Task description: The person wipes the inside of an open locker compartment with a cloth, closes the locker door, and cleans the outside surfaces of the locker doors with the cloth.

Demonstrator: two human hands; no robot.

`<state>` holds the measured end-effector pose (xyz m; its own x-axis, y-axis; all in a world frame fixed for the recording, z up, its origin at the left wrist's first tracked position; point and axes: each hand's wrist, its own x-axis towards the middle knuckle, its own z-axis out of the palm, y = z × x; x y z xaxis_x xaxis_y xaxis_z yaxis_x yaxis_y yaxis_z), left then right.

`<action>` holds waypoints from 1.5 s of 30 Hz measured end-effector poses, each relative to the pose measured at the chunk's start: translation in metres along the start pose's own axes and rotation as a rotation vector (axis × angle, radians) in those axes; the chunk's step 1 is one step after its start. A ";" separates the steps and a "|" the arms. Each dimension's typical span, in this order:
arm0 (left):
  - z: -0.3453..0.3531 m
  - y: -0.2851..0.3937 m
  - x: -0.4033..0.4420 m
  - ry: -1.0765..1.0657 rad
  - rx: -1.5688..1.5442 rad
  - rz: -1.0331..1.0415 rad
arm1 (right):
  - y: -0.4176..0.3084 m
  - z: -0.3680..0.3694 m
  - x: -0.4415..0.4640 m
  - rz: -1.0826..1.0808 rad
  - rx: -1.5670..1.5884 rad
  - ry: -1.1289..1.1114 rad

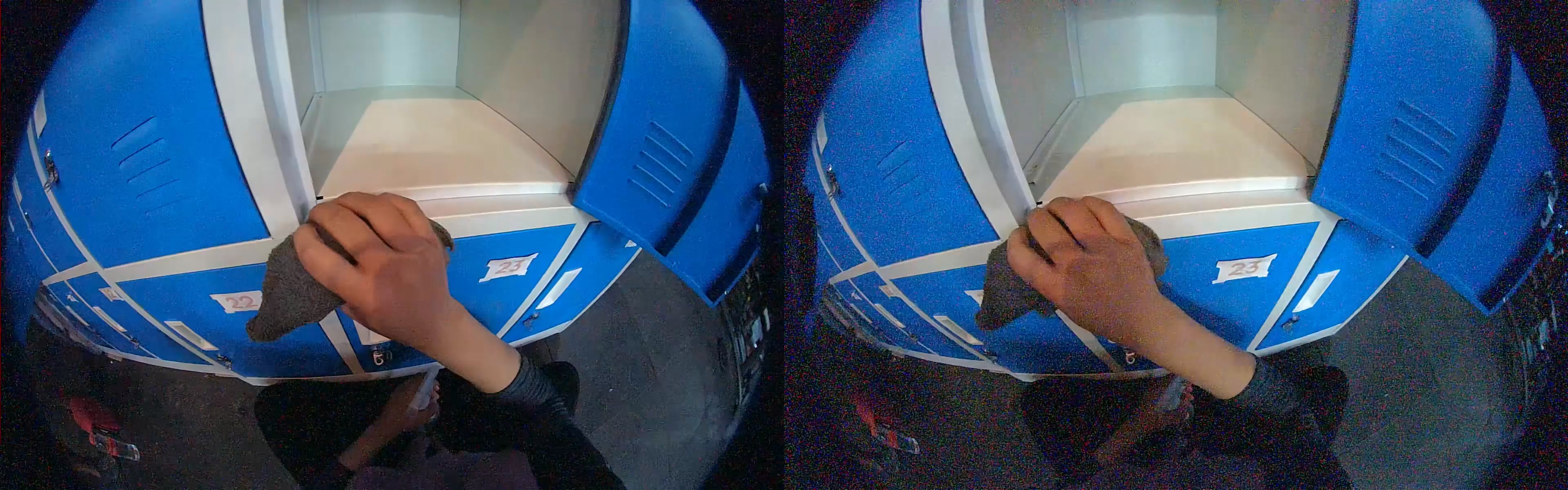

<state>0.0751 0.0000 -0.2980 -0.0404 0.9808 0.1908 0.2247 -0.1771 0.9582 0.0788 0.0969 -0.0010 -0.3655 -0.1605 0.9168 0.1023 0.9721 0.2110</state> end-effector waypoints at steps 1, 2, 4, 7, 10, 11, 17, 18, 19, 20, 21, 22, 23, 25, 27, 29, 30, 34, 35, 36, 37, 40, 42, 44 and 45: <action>0.001 -0.003 0.000 -0.007 -0.005 0.023 | 0.000 -0.002 0.001 0.002 -0.006 -0.026; 0.002 -0.006 0.002 -0.004 -0.006 0.029 | -0.001 -0.007 0.002 0.004 -0.014 -0.052; 0.001 0.000 0.005 -0.002 -0.003 0.033 | 0.003 -0.014 -0.001 -0.006 -0.050 -0.061; 0.004 -0.001 0.004 -0.012 0.099 -0.072 | 0.017 -0.021 -0.012 0.013 -0.107 -0.024; 0.001 -0.003 0.006 0.001 0.205 0.038 | 0.044 -0.060 -0.034 0.094 -0.228 -0.072; 0.002 -0.005 0.007 -0.002 0.227 0.044 | 0.050 -0.078 -0.038 0.083 -0.353 -0.110; 0.018 -0.052 0.009 0.041 0.041 0.019 | 0.075 -0.115 -0.062 0.254 -0.548 -0.048; 0.009 -0.014 0.010 0.031 0.120 0.048 | 0.071 -0.112 -0.060 0.269 -0.546 -0.038; 0.004 0.007 0.011 0.022 0.201 0.078 | 0.067 -0.109 -0.058 0.285 -0.544 -0.026; 0.005 0.003 0.010 0.012 0.246 0.084 | 0.064 -0.101 -0.057 0.240 -0.475 -0.007; 0.007 -0.004 0.008 0.004 0.293 0.089 | 0.061 -0.090 -0.057 0.195 -0.404 0.013; 0.006 -0.004 0.008 -0.005 0.342 0.090 | 0.056 -0.079 -0.056 0.153 -0.331 0.034; 0.005 -0.004 0.007 -0.013 0.299 0.046 | 0.044 -0.067 -0.052 0.111 -0.222 0.001; 0.003 0.007 0.005 -0.035 0.209 -0.047 | 0.017 -0.032 -0.039 0.212 0.117 0.014; 0.006 -0.011 0.003 -0.018 0.203 0.044 | 0.003 -0.010 -0.023 -0.053 0.037 0.069; 0.007 -0.017 0.001 -0.008 0.182 0.080 | -0.009 0.005 -0.009 -0.035 0.004 0.101; 0.009 -0.015 0.000 -0.008 0.162 0.070 | -0.011 0.005 -0.005 -0.009 -0.007 0.071; 0.010 -0.023 -0.001 -0.003 0.246 0.155 | -0.011 0.000 0.006 0.036 -0.049 -0.022; 0.012 -0.026 -0.002 -0.003 0.222 0.139 | -0.010 -0.003 0.007 0.034 -0.057 -0.038; 0.012 -0.025 -0.002 -0.004 0.199 0.122 | -0.009 -0.008 0.007 0.023 -0.091 -0.069; 0.012 -0.024 -0.002 -0.006 0.178 0.105 | -0.007 -0.013 0.007 0.012 -0.124 -0.099; 0.008 -0.015 -0.003 0.028 0.091 0.112 | 0.011 -0.029 -0.006 -0.002 -0.205 -0.094; 0.011 -0.032 -0.003 -0.012 0.113 0.118 | 0.026 -0.049 -0.019 0.038 -0.301 -0.094; 0.011 -0.030 -0.003 -0.024 0.126 0.082 | 0.044 -0.076 -0.037 0.102 -0.428 -0.099; 0.007 -0.013 -0.002 -0.017 0.129 0.042 | 0.054 -0.087 -0.047 0.123 -0.482 -0.089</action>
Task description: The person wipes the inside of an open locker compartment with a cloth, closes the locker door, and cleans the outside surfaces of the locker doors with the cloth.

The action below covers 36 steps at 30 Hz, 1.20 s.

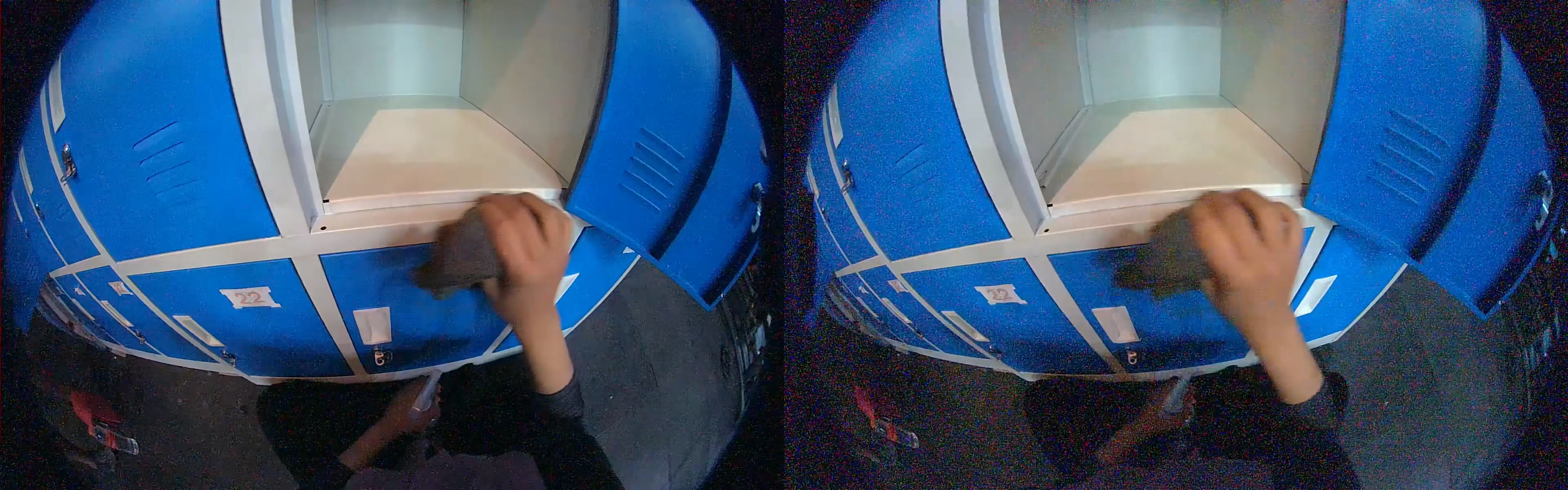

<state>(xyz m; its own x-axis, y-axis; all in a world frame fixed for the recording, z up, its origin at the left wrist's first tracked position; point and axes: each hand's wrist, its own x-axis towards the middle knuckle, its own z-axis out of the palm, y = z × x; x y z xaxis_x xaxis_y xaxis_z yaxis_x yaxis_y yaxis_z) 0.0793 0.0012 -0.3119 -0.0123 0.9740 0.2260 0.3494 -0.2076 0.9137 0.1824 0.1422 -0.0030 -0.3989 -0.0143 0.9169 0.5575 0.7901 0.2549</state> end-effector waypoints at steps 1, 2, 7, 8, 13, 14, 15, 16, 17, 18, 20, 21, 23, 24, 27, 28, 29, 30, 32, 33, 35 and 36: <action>-0.003 0.009 0.000 0.001 0.003 -0.039 | 0.012 -0.007 -0.006 0.036 -0.041 -0.018; -0.002 0.007 0.001 -0.007 0.042 -0.067 | 0.022 -0.014 -0.011 0.073 -0.086 -0.034; -0.001 0.007 0.010 0.025 0.082 -0.078 | 0.018 -0.018 -0.017 0.201 -0.086 -0.035; -0.003 0.010 0.011 -0.004 0.052 -0.089 | 0.013 -0.015 -0.016 0.181 -0.049 -0.028; -0.007 0.003 0.007 -0.054 0.091 -0.008 | -0.039 0.026 -0.002 0.047 0.306 0.100; -0.005 0.001 0.004 -0.039 0.042 -0.027 | -0.048 0.031 0.002 0.051 0.359 0.099; -0.004 0.004 0.003 -0.022 -0.006 -0.044 | -0.052 0.033 0.008 0.012 0.354 0.120; -0.003 0.004 0.002 -0.005 -0.055 -0.061 | -0.054 0.035 0.012 -0.028 0.349 0.141; -0.003 0.001 0.001 -0.006 -0.010 -0.042 | -0.052 0.033 0.014 -0.052 0.330 0.136; -0.002 -0.004 0.001 -0.006 0.033 -0.025 | -0.047 0.030 0.013 -0.077 0.311 0.130; -0.001 -0.006 -0.001 0.017 0.063 0.008 | -0.034 0.019 0.011 -0.098 0.191 0.074; -0.002 -0.003 -0.002 0.041 0.050 0.026 | -0.024 0.009 0.009 -0.096 0.088 0.026; -0.002 0.006 -0.003 0.089 0.022 0.062 | 0.001 -0.006 0.003 -0.066 -0.076 -0.049; -0.001 0.010 -0.003 0.115 0.007 0.081 | 0.015 -0.013 0.000 -0.038 -0.136 -0.076; -0.003 0.014 0.005 0.107 0.076 0.119 | 0.046 -0.031 -0.008 -0.031 -0.312 -0.109; -0.004 0.014 0.006 0.089 0.119 0.128 | 0.052 -0.035 -0.010 -0.046 -0.355 -0.118; -0.001 0.005 0.005 0.075 0.019 0.105 | 0.055 -0.037 -0.011 -0.061 -0.398 -0.127; 0.005 -0.013 0.003 0.058 -0.079 0.081 | 0.054 -0.039 -0.007 -0.062 -0.400 -0.156; 0.008 -0.018 -0.001 0.043 -0.148 0.028 | 0.047 -0.044 0.004 -0.058 -0.399 -0.214; 0.006 -0.009 0.000 0.048 -0.120 0.005 | 0.043 -0.044 0.005 -0.033 -0.401 -0.231; 0.001 0.010 0.001 0.051 -0.064 -0.022 | 0.036 -0.045 0.009 0.013 -0.409 -0.262; -0.002 0.019 0.002 0.051 -0.034 -0.026 | 0.035 -0.045 0.006 0.022 -0.402 -0.240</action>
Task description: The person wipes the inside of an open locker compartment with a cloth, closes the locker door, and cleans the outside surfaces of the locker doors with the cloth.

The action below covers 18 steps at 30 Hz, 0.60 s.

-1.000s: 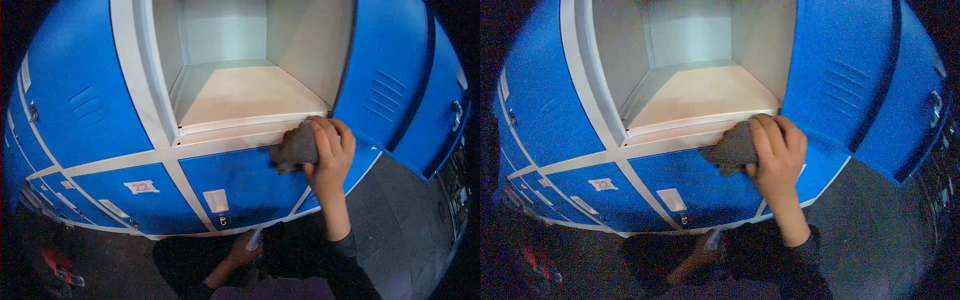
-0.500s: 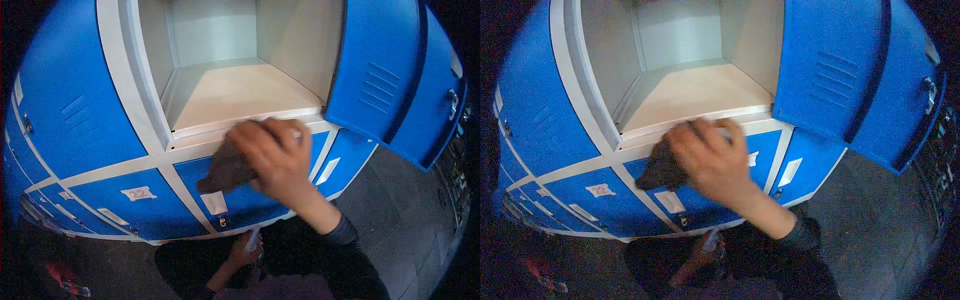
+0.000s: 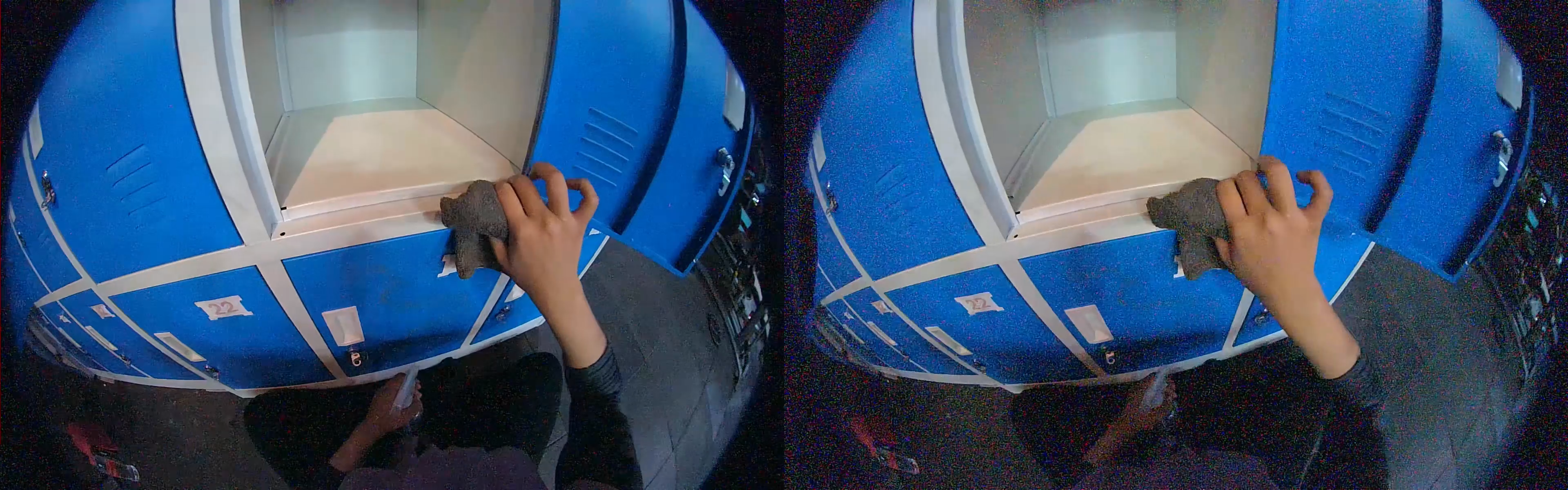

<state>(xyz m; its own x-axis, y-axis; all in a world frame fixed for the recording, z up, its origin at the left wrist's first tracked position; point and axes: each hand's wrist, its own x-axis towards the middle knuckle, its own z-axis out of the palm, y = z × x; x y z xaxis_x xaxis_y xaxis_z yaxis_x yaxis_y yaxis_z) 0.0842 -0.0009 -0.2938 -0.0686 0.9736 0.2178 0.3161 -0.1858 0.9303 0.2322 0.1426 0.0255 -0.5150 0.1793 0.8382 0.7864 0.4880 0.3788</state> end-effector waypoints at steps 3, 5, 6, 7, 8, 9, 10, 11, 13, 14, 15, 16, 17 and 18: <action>0.000 -0.005 -0.002 0.003 0.027 0.039 | -0.003 0.000 -0.015 0.005 0.022 0.078; -0.001 -0.004 -0.002 0.026 0.023 0.088 | -0.006 -0.009 -0.034 -0.026 0.039 0.136; -0.004 0.007 -0.003 0.044 0.020 0.118 | -0.009 -0.014 -0.042 -0.031 0.077 0.128; -0.006 0.012 -0.003 0.061 0.016 0.145 | -0.012 -0.019 -0.049 -0.034 0.115 0.116; -0.007 0.006 -0.002 0.014 0.049 0.115 | -0.013 -0.023 -0.051 -0.037 0.153 0.102; -0.007 -0.001 0.001 -0.034 0.079 0.082 | -0.012 -0.028 -0.049 -0.052 0.120 0.114; -0.006 -0.007 0.002 -0.083 0.110 0.049 | -0.010 -0.030 -0.046 -0.058 0.089 0.159; -0.003 -0.012 0.001 -0.062 0.123 0.070 | -0.006 -0.030 -0.040 -0.063 0.057 0.201; 0.000 -0.014 0.001 -0.018 0.153 0.114 | 0.001 -0.023 -0.025 -0.068 0.028 0.307; 0.001 -0.016 0.001 -0.025 0.093 0.090 | 0.003 -0.017 -0.016 -0.086 -0.006 0.267; 0.001 -0.016 0.000 -0.032 0.033 0.064 | 0.005 -0.011 -0.007 -0.104 -0.039 0.228; 0.001 -0.017 -0.001 -0.038 -0.024 0.039 | 0.006 -0.005 -0.003 -0.120 -0.070 0.190; -0.001 -0.018 -0.001 -0.020 -0.032 0.075 | 0.005 0.004 -0.002 -0.082 -0.047 0.102; -0.002 -0.014 -0.002 -0.002 -0.040 0.110 | 0.003 0.003 -0.003 -0.073 -0.080 0.087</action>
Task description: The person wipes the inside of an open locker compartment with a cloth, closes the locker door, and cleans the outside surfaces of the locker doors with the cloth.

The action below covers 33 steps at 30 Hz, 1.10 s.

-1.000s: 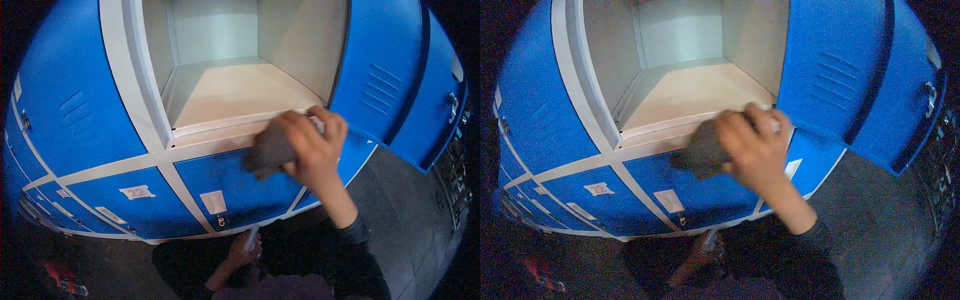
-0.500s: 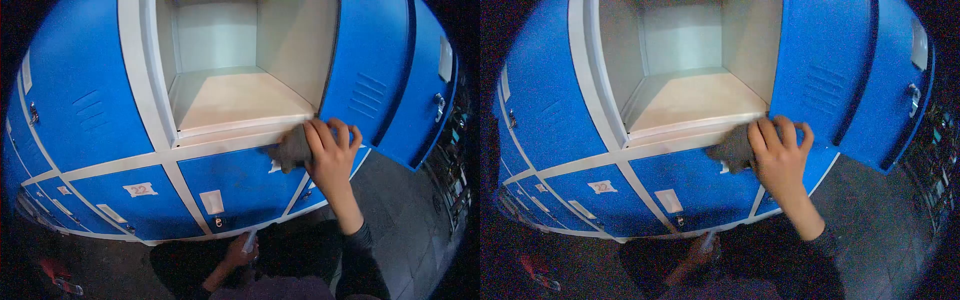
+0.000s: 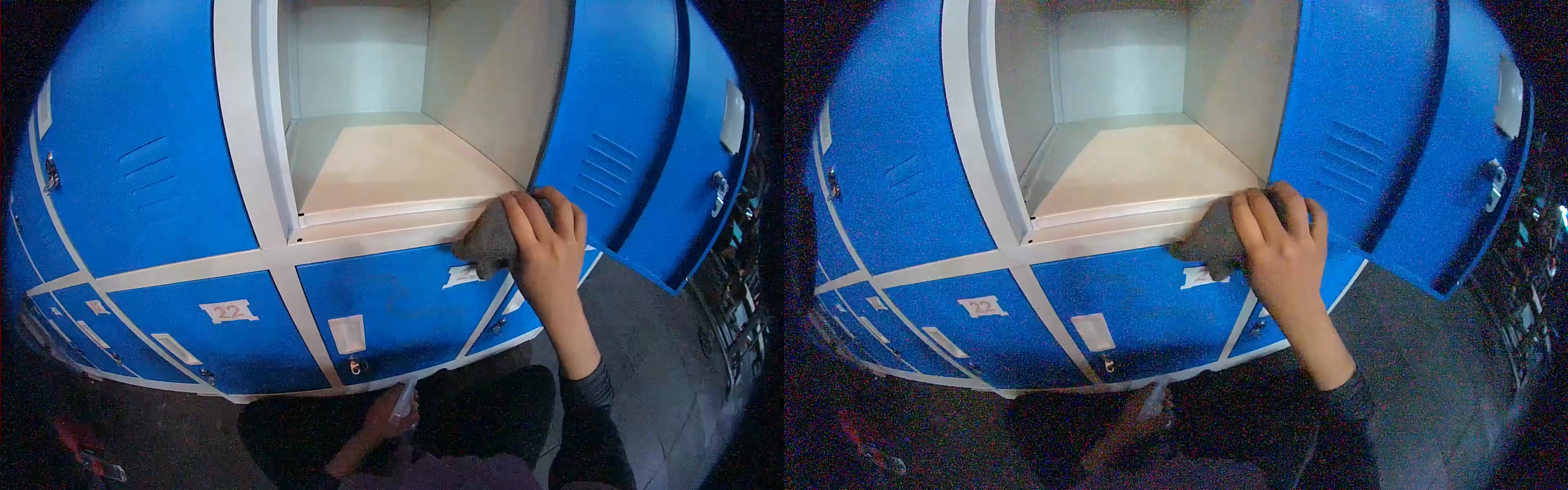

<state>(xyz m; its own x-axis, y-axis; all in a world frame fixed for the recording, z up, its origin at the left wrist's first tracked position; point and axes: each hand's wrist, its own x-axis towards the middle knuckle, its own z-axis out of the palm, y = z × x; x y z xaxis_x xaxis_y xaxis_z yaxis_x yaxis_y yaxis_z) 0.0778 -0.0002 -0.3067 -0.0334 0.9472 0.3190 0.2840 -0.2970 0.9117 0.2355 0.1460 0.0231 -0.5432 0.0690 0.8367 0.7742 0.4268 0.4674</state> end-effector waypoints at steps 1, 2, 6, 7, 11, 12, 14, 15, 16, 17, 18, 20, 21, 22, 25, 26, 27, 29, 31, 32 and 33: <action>-0.001 0.002 0.001 0.021 -0.009 0.035 | -0.002 -0.003 -0.002 0.004 -0.031 -0.016; -0.001 0.002 0.005 0.004 0.024 -0.012 | -0.003 -0.004 -0.002 0.006 -0.062 -0.032; 0.005 -0.019 -0.001 -0.033 0.008 -0.038 | -0.011 -0.007 0.003 0.013 -0.123 -0.136; 0.007 -0.026 -0.001 -0.025 -0.030 0.012 | -0.010 -0.008 0.008 0.015 -0.101 -0.160; 0.010 -0.027 -0.003 0.008 -0.014 0.051 | -0.005 -0.010 0.017 -0.022 -0.066 -0.178; 0.005 -0.010 -0.002 -0.005 0.051 0.048 | -0.006 -0.011 0.015 -0.019 -0.060 -0.172; 0.003 -0.001 0.001 -0.042 0.143 0.017 | -0.008 -0.016 0.010 -0.016 -0.053 -0.155; 0.004 -0.005 0.004 -0.065 0.173 -0.011 | -0.012 -0.023 -0.001 -0.018 0.022 -0.168; 0.005 -0.009 0.004 -0.089 0.202 -0.043 | -0.019 -0.026 -0.016 -0.053 0.100 -0.182; 0.006 -0.011 0.002 -0.069 0.192 -0.016 | -0.027 -0.030 -0.032 -0.051 0.170 -0.229; 0.007 -0.012 -0.002 -0.050 0.184 0.009 | -0.033 -0.033 -0.044 -0.047 0.242 -0.276; 0.008 -0.015 -0.003 -0.010 0.153 0.033 | -0.026 -0.040 -0.050 -0.029 0.209 -0.297; 0.007 -0.012 -0.004 0.009 0.131 0.031 | -0.022 -0.044 -0.050 -0.020 0.194 -0.310; 0.007 -0.010 -0.005 0.025 0.109 0.028 | -0.017 -0.047 -0.046 0.010 0.176 -0.232; 0.011 -0.025 -0.004 -0.051 0.155 -0.057 | 0.000 -0.044 -0.020 0.052 0.126 -0.029; 0.011 -0.024 -0.003 -0.068 0.162 -0.065 | 0.003 -0.037 -0.010 0.033 0.118 0.029; 0.006 -0.011 0.000 -0.070 0.159 -0.043 | 0.005 -0.030 -0.002 0.014 0.112 0.090; 0.004 -0.007 0.000 -0.040 0.096 -0.006 | 0.006 -0.008 0.006 0.011 0.132 0.021; 0.008 -0.015 -0.004 0.018 -0.027 0.023 | 0.003 0.002 0.005 0.036 0.142 -0.011; 0.008 -0.021 -0.003 -0.004 0.046 -0.001 | 0.002 0.002 0.002 0.049 0.152 -0.023; 0.006 -0.020 -0.001 -0.027 0.118 -0.026 | 0.001 0.000 -0.001 0.061 0.162 -0.036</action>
<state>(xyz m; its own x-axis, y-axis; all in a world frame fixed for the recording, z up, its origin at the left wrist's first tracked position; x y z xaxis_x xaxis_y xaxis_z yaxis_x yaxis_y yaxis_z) 0.0782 0.0058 -0.3272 -0.0166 0.9577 0.2873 0.3941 -0.2578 0.8822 0.2368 0.1461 0.0228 -0.5104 0.1300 0.8501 0.7451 0.5604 0.3617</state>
